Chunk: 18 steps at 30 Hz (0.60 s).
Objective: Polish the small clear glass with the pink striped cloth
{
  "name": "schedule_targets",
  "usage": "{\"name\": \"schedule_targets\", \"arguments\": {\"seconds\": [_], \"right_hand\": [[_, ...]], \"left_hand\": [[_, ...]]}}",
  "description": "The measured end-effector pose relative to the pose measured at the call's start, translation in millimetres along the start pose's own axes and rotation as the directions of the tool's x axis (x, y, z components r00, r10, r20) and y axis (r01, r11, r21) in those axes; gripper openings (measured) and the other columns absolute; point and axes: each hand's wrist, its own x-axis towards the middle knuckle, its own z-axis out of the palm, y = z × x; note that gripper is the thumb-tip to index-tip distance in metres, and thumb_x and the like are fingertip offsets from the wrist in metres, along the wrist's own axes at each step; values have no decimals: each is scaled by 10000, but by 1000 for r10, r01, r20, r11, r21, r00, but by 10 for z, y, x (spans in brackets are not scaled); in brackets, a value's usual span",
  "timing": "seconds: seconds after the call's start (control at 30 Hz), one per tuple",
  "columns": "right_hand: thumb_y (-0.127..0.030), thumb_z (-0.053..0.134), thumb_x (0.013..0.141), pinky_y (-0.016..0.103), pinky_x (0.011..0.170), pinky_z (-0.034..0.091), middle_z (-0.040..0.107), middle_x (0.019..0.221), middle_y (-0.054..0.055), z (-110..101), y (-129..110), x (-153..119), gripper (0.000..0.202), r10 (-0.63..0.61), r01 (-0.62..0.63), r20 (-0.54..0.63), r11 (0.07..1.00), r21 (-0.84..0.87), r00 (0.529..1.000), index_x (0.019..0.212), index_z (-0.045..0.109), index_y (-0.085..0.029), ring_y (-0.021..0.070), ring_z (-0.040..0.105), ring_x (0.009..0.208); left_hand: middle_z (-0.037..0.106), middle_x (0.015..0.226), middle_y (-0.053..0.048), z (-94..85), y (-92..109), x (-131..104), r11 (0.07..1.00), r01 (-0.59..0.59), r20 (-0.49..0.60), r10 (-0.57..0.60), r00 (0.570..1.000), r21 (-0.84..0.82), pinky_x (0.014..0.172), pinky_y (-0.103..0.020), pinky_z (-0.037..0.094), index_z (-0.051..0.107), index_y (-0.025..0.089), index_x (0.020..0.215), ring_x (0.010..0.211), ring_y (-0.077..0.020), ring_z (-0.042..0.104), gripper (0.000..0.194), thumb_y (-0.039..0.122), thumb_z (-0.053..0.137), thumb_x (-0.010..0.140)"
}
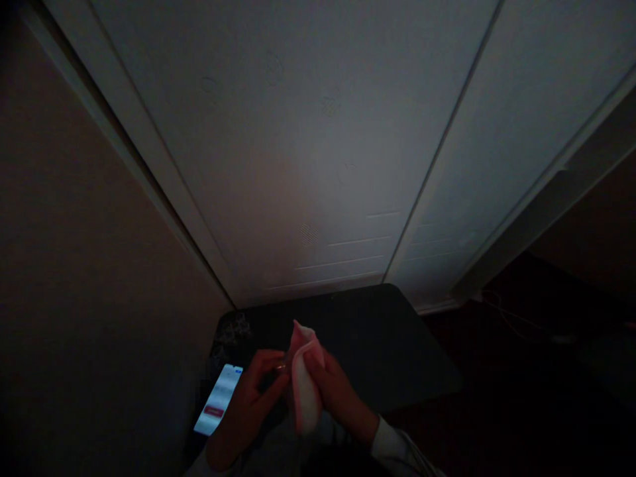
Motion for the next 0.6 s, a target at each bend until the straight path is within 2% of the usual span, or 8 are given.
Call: {"name": "schedule_targets", "arguments": {"seconds": [0.1, 0.27, 0.43, 0.6], "right_hand": [[-621, 567, 734, 316, 701, 477, 653, 842, 69, -8, 15, 25, 512, -18, 17, -53, 1000, -17, 998, 924, 613, -147, 201, 593, 764], [-576, 549, 776, 321, 724, 474, 658, 876, 62, -22, 36, 43, 502, -65, 60, -69, 996, -64, 996, 1047, 608, -157, 198, 591, 785], [-523, 512, 827, 333, 797, 461, 664, 950, 52, -36, 35, 58, 466, -109, 109, 8, 986, -123, 994, 1148, 591, -194, 203, 597, 864], [-523, 479, 847, 336, 829, 447, 670, 1004, 59, -45, 13, 60, 443, -101, 109, 53, 976, -189, 993, 1119, 625, -205, 216, 592, 917]], "left_hand": [[675, 939, -44, -3, 38, 21, 998, -25, 22, 24, 999, 51, 769, -301, 487, 598, 193, 1006, 878, -195, 622, 222, 251, 590, 792], [688, 947, -48, -3, 1, 26, 997, -38, 1, 38, 999, 74, 767, -316, 505, 630, 204, 1022, 858, -201, 634, 253, 224, 596, 773], [681, 981, -52, -3, -87, 18, 996, -20, -25, 22, 999, 90, 803, -330, 499, 621, 216, 1080, 884, -200, 627, 287, 235, 582, 796], [672, 995, -59, -2, -78, 29, 998, -7, -56, 11, 998, 68, 830, -328, 480, 615, 211, 1106, 918, -203, 617, 294, 238, 549, 821]]}}
